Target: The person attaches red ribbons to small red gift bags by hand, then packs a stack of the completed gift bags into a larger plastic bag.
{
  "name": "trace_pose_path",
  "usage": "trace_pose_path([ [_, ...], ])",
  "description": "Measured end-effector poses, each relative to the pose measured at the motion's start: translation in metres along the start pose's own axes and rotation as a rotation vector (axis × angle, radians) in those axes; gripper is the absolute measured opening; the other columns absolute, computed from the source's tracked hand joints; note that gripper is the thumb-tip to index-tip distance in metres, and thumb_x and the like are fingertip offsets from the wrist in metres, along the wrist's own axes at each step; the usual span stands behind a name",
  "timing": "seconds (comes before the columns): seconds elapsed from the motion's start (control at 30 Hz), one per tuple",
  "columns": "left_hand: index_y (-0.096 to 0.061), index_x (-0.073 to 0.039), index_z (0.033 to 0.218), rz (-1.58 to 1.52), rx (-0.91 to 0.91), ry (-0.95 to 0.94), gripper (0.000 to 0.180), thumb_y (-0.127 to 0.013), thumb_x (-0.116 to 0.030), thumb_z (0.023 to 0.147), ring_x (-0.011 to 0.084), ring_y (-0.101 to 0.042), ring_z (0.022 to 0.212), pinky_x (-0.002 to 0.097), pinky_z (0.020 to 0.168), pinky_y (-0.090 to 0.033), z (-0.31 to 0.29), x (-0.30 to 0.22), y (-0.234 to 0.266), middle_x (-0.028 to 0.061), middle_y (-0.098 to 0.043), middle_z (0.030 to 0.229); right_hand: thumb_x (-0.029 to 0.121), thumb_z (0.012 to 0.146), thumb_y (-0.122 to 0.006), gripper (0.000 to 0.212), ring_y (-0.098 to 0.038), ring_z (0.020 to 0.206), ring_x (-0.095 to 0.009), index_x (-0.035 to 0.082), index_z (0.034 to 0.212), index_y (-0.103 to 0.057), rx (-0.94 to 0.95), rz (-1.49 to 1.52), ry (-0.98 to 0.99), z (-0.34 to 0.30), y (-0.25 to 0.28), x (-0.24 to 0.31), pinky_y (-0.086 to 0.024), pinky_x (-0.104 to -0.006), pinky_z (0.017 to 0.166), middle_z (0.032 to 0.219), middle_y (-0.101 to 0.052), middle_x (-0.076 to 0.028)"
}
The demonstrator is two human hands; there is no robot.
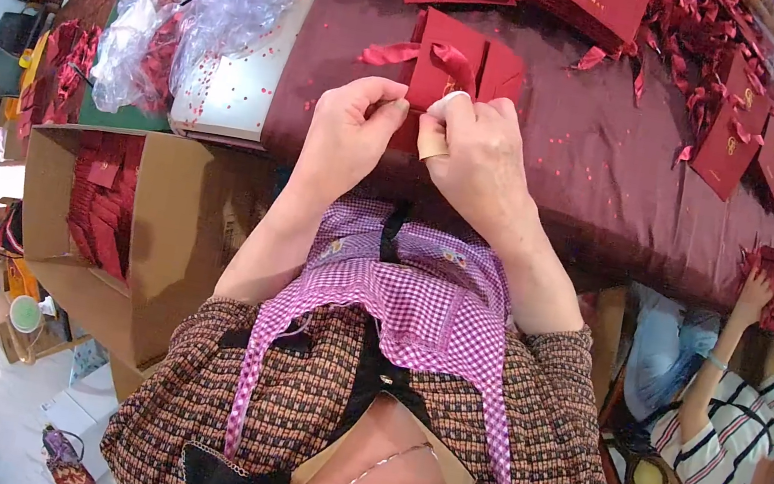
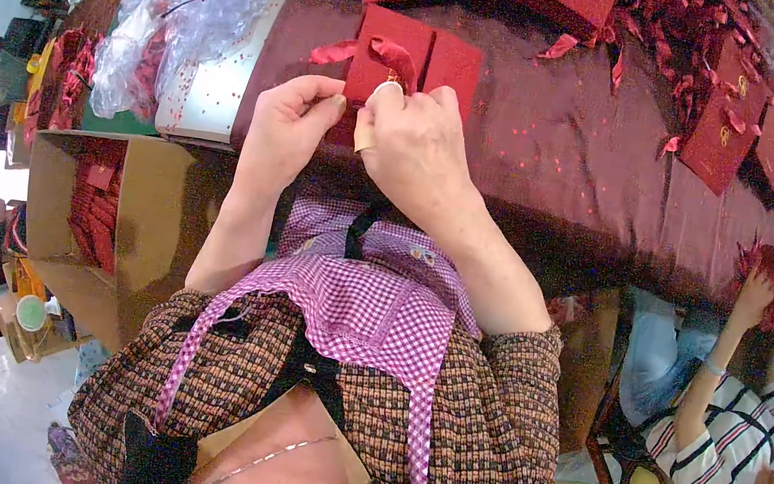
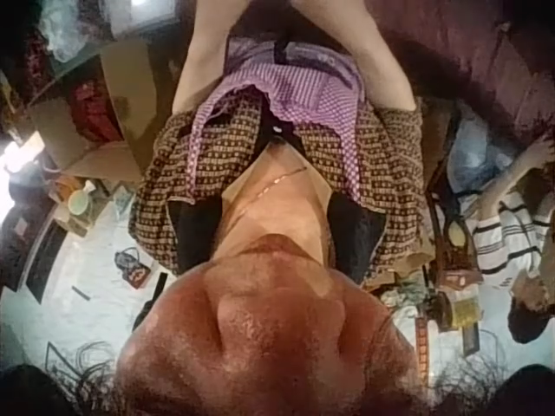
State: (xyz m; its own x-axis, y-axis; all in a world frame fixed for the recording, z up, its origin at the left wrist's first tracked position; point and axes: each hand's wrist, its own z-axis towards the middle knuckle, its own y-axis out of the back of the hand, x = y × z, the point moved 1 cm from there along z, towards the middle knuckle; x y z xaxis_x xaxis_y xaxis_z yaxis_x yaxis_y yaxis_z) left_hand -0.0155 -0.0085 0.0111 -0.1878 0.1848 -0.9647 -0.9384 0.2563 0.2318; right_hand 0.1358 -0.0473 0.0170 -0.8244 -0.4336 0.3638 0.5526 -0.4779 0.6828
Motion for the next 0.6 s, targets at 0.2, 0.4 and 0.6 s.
trace_pose_path([
  [0.2, -0.062, 0.005, 0.092, -0.032, -0.002, 0.002, 0.012, -0.059, -0.002, 0.082, 0.0101, -0.058, 0.068, 0.0246, 0.062, -0.047, 0.001, -0.002, -0.008, 0.0076, -0.065, 0.077, 0.013, 0.076, -0.059, 0.014, -0.054, 0.051, -0.023, 0.008, 0.070, -0.048, 0.024, -0.150, 0.035, 0.003, 0.004, 0.004, -0.037, -0.0367, 0.060, 0.053, -0.052, -0.006],
  [0.4, -0.061, 0.004, 0.089, 0.157, -0.033, -0.176, 0.013, -0.057, 0.002, 0.077, 0.0262, -0.063, 0.073, 0.0313, 0.065, -0.049, -0.003, -0.011, -0.014, 0.0167, -0.063, 0.079, 0.010, 0.073, -0.055, 0.007, -0.054, 0.050, -0.021, 0.008, 0.071, -0.048, 0.099, -0.284, 0.101, 0.004, 0.014, 0.006, -0.037, -0.0349, 0.061, 0.054, -0.052, -0.006],
  [0.6, -0.060, 0.004, 0.086, 0.224, -0.087, -0.227, 0.010, -0.058, 0.003, 0.076, 0.0287, -0.061, 0.069, 0.0338, 0.062, -0.048, -0.006, -0.007, -0.016, 0.0161, -0.061, 0.075, 0.012, 0.075, -0.054, 0.008, -0.057, 0.053, -0.025, 0.005, 0.075, -0.049, 0.160, -0.121, 0.020, 0.002, 0.013, 0.007, -0.038, -0.0379, 0.062, 0.057, -0.056, -0.010],
])
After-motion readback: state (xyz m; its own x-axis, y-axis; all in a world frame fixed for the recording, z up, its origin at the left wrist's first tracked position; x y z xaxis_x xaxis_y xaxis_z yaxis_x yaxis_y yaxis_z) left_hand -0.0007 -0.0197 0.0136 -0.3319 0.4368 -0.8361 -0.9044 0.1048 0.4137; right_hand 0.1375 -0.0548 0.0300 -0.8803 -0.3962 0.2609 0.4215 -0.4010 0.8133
